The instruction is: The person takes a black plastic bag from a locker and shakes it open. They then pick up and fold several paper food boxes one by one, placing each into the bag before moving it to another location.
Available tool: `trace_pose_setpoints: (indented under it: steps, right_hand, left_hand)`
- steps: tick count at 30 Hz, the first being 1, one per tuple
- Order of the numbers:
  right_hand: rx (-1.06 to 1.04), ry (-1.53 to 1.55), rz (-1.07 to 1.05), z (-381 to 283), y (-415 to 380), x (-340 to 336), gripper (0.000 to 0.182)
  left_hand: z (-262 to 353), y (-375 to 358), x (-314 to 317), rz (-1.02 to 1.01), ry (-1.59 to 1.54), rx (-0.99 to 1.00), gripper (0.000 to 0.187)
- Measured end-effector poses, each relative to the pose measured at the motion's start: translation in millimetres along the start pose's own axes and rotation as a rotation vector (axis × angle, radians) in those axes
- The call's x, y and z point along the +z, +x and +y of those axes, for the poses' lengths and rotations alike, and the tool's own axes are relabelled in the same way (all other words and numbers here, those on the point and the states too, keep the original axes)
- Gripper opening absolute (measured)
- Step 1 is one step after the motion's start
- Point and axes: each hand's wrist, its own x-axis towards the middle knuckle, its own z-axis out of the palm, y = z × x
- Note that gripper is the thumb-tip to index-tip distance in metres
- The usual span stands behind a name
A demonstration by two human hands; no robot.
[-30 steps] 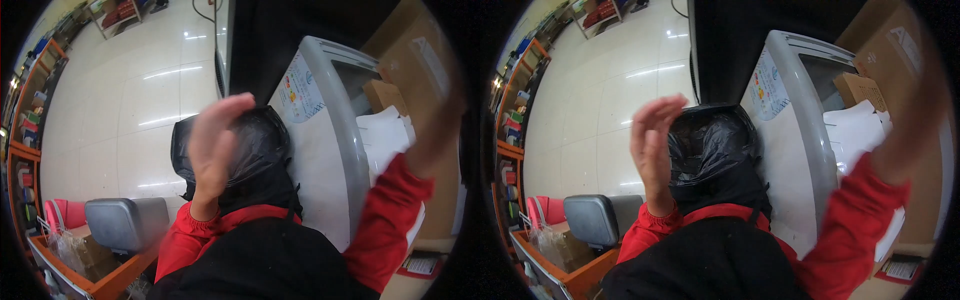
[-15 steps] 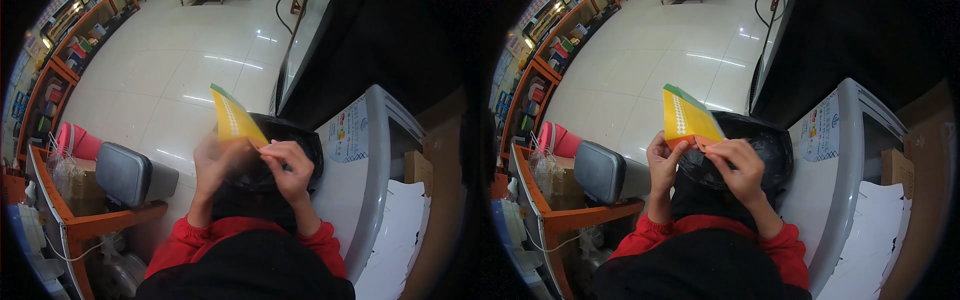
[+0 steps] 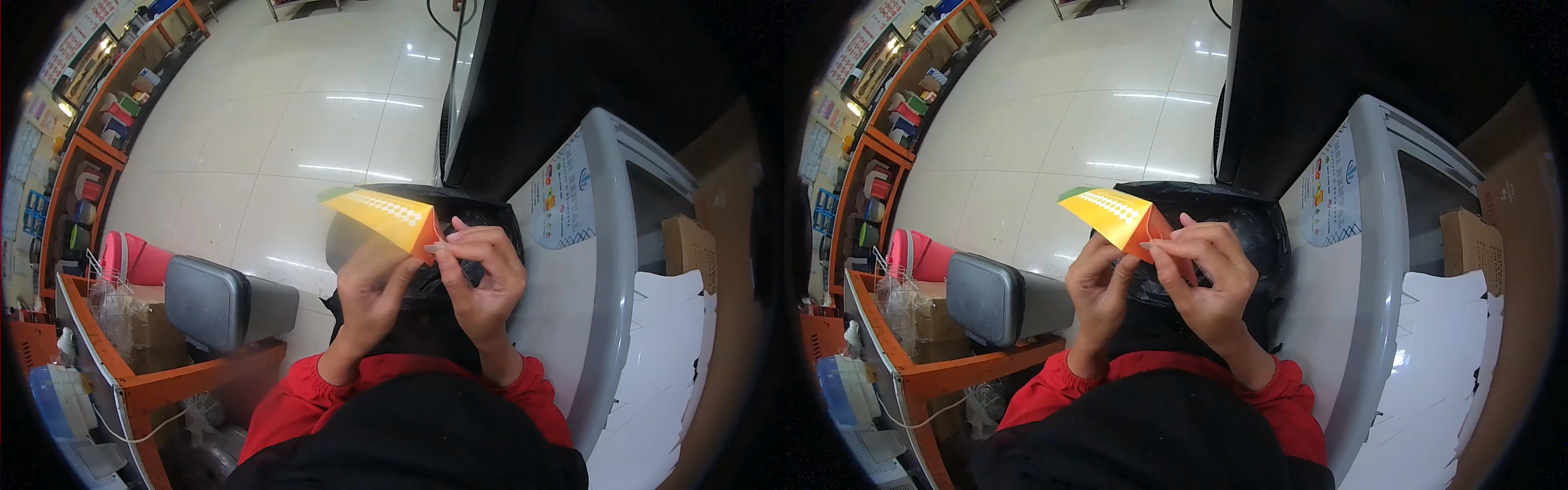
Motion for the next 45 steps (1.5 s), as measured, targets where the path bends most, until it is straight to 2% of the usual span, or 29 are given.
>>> trace_pose_setpoints:
  steps: [5, 7, 9, 12, 13, 15, 17, 19, 20, 22, 24, 25, 28, 30, 32, 33, 35, 36, 37, 38, 40, 43, 45]
  right_hand:
    - [-0.128, -0.194, -0.077, -2.0, -7.3, 3.6, 0.021]
    - [-0.148, -0.475, -0.202, -12.5, -11.3, 9.4, 0.03]
    - [-0.091, -0.698, -0.312, -21.8, -25.6, 25.4, 0.044]
    - [-0.09, -0.691, -0.321, -16.7, -26.9, 27.2, 0.047]
    - [-0.104, -0.5, -0.446, -13.7, -18.9, 15.9, 0.045]
    - [-0.257, -0.369, -0.36, 8.2, -6.1, -12.2, 0.045]
    - [-0.268, -0.321, -0.062, 9.5, 21.9, -12.6, 0.042]
    - [-0.138, -0.191, 0.176, -2.3, 53.4, -12.0, 0.037]
    - [-0.07, -0.046, 0.156, -2.3, 61.7, -17.8, 0.036]
    - [-0.024, -0.079, 0.014, -6.7, 70.7, -34.0, 0.032]
    - [-0.063, -0.441, -0.222, -13.6, 69.9, -51.1, 0.029]
    - [-0.029, -0.276, -0.099, -10.9, 66.3, -45.6, 0.025]
    - [-0.107, -0.412, 0.015, -15.4, 59.0, -32.2, 0.024]
    - [-0.348, -0.535, -0.057, -15.7, 57.9, -24.8, 0.025]
    - [-0.379, -0.425, -0.145, -10.8, 51.7, -11.7, 0.025]
    - [-0.383, -0.403, -0.14, -10.4, 49.7, -6.7, 0.025]
    - [-0.398, -0.361, -0.133, -11.4, 46.9, -1.3, 0.025]
    - [-0.268, -0.342, -0.118, -13.0, 45.3, -1.9, 0.026]
    - [-0.133, -0.323, -0.102, -15.3, 41.9, -4.1, 0.026]
    - [0.004, -0.305, -0.087, -16.2, 40.0, -5.9, 0.026]
    - [-0.057, -0.308, -0.113, -15.7, 39.4, -6.1, 0.023]
    - [-0.088, -0.282, -0.095, -20.8, 37.0, -4.1, 0.021]
    - [-0.125, -0.264, -0.036, -21.8, 31.3, 2.8, 0.021]
  left_hand:
    - [-1.3, -0.7, 1.0, 0.103, -0.244, -0.146, 0.015]
    - [-4.4, -2.5, 3.1, 0.188, -0.361, -0.242, 0.015]
    - [-11.6, -3.0, -2.0, 0.188, -0.337, -0.229, 0.017]
    - [-20.0, -3.1, -8.7, 0.224, -0.38, -0.245, 0.015]
    - [-16.2, -2.0, -11.2, 0.235, -0.4, -0.24, 0.014]
    - [-13.9, -3.6, -17.9, 0.232, -0.401, -0.24, 0.011]
    - [-12.5, -8.5, -26.4, 0.196, -0.367, -0.252, 0.007]
    - [-8.2, -7.2, -33.8, 0.005, -0.586, -0.134, 0.008]
    - [-6.6, -5.5, -38.5, -0.09, -0.691, -0.072, 0.009]
    - [-15.0, 2.5, -51.3, -0.226, -0.563, -0.09, 0.012]
    - [-30.3, 10.5, -63.9, -0.354, -0.421, -0.087, 0.012]
    - [-26.3, 16.6, -69.6, -0.421, -0.34, -0.164, 0.019]
    - [-6.8, 31.6, -64.9, -0.351, -0.227, -0.319, 0.029]
    - [3.0, 43.4, -57.2, -0.354, -0.048, -0.11, 0.041]
    - [7.9, 49.8, -46.5, -0.32, 0.173, 0.023, 0.049]
    - [15.4, 50.9, -31.9, -0.255, 0.219, 0.037, 0.036]
    - [15.6, 49.0, -29.6, -0.171, 0.043, -0.136, 0.025]
    - [15.6, 49.9, -28.0, -0.133, -0.045, -0.217, 0.019]
    - [21.3, 50.7, -19.2, 0.069, -0.149, -0.161, 0.015]
    - [19.5, 48.4, -17.6, 0.092, -0.098, -0.105, 0.015]
    - [13.1, 40.9, -15.0, 0.133, 0.003, 0.002, 0.016]
    - [12.3, 31.8, -5.0, 0.338, -0.09, 0.045, 0.02]
    - [7.4, 28.8, -5.6, 0.406, 0.086, 0.176, 0.02]
